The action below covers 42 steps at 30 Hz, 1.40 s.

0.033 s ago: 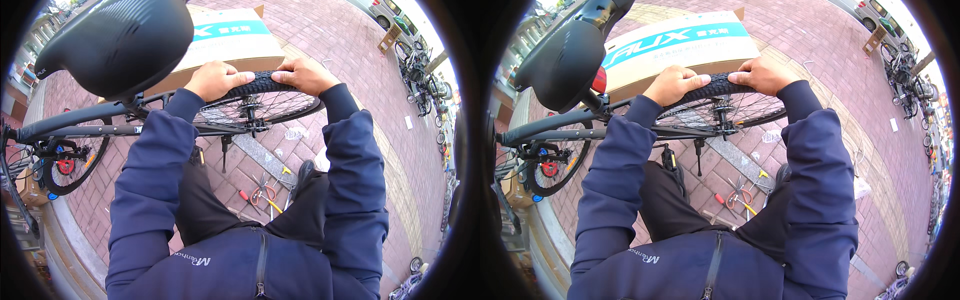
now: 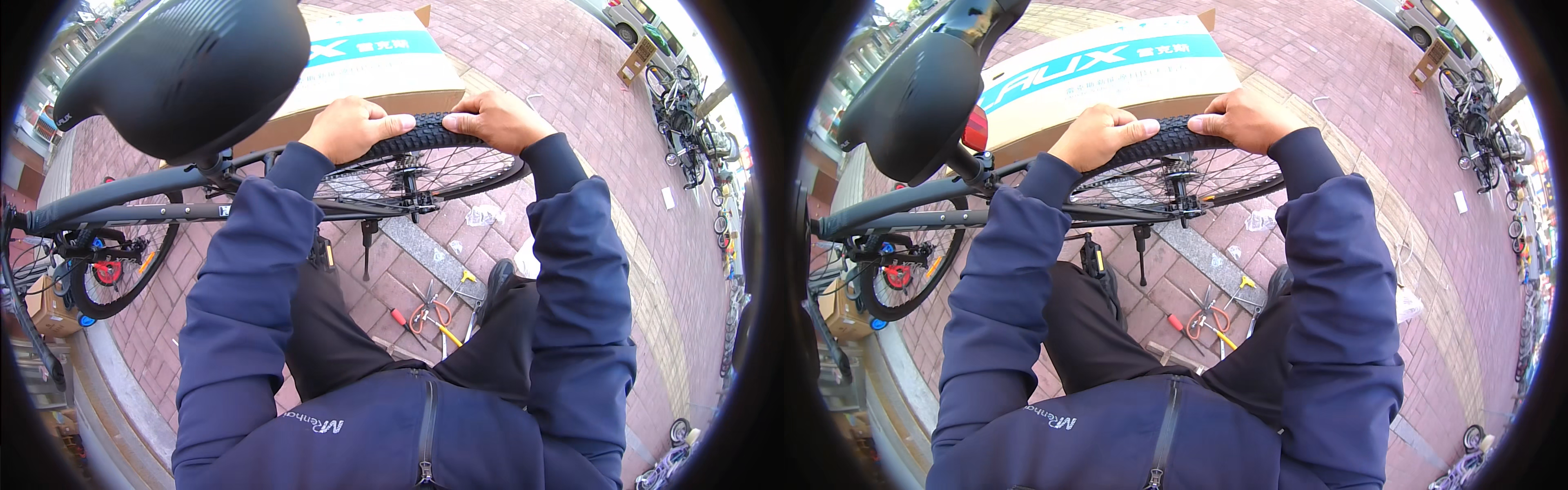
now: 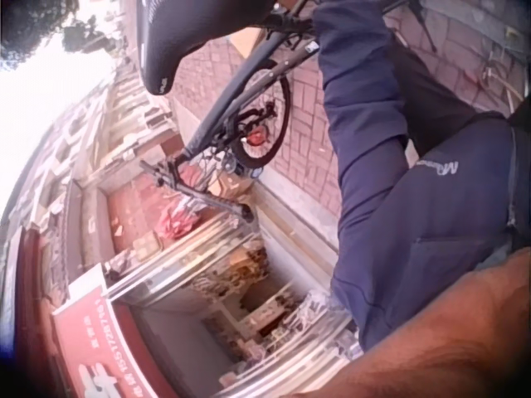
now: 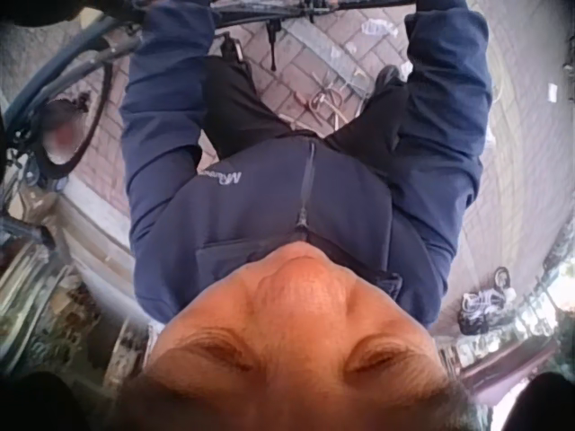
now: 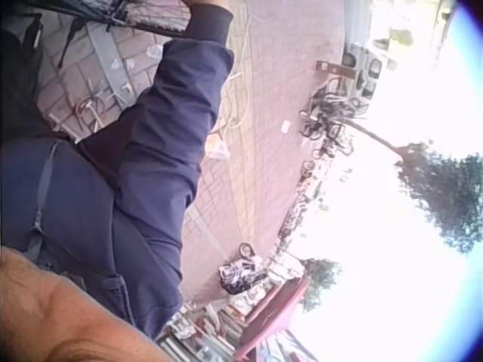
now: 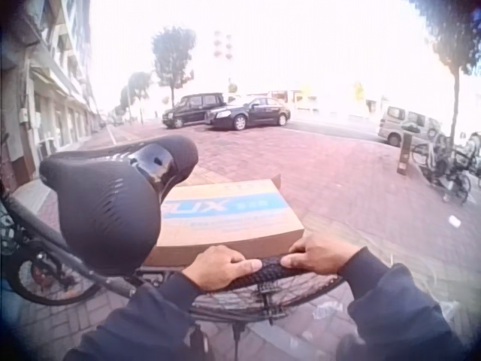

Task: The person assembles a bicycle outdoors on a paved sidewalk. They attach the rear wheel, adjust the derailleur and chain, and tighten the seat post using various hand tools.

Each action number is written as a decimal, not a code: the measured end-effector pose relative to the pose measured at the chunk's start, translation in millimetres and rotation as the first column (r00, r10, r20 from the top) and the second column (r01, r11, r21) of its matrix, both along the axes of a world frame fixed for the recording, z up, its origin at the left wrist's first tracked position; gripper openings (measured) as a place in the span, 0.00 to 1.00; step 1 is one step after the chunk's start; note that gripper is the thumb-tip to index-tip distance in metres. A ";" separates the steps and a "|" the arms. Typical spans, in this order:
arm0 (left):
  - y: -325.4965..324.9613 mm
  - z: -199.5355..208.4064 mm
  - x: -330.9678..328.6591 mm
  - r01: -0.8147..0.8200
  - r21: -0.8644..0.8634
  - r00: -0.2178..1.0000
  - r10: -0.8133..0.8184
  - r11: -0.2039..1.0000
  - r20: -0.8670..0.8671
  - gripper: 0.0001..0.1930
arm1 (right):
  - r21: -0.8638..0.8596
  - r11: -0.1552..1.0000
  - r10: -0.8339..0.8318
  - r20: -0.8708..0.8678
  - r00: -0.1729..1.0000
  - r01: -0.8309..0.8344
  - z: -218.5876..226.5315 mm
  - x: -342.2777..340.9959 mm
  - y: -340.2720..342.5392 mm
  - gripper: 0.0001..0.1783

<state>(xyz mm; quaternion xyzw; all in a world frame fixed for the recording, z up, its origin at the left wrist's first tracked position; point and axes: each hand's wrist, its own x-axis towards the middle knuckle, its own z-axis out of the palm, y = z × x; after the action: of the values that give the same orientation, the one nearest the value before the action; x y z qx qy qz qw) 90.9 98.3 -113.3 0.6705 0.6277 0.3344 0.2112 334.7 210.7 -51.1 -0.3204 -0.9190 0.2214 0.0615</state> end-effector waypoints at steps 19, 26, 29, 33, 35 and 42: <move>30.4 45.4 13.0 0.083 -0.406 0.996 -0.066 0.910 0.056 0.28 | -0.103 0.994 -0.005 0.147 0.989 0.020 15.2 -5.7 9.7 0.34; 29.3 38.3 17.9 0.182 -0.399 0.960 -0.074 0.899 0.272 0.25 | 0.021 1.000 -0.018 0.172 0.985 0.015 17.0 -6.9 4.3 0.26; 35.4 30.0 17.6 0.203 -0.402 0.945 -0.070 0.893 0.321 0.24 | 0.015 1.000 -0.023 0.098 0.995 0.022 13.5 -5.7 3.4 0.27; 34.9 28.8 19.1 0.159 -0.398 0.968 -0.062 0.903 0.245 0.25 | 0.046 0.999 -0.027 0.139 0.990 0.021 16.7 -3.6 0.3 0.26; 31.1 34.6 17.1 0.124 -0.362 0.983 -0.064 0.924 0.174 0.27 | 0.005 0.998 -0.056 0.062 0.997 0.056 14.5 -0.7 -8.3 0.28; -37.4 10.2 21.2 -0.394 0.265 0.766 0.155 0.880 0.623 0.13 | 0.087 0.886 -0.229 -0.774 0.591 0.456 -80.7 35.5 -84.3 0.13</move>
<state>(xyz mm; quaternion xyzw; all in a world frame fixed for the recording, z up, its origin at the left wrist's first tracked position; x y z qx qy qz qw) 112.1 60.9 -103.0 0.4610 0.5476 0.6669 0.2072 370.1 126.5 -131.8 -0.3619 -0.7530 0.1860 0.5171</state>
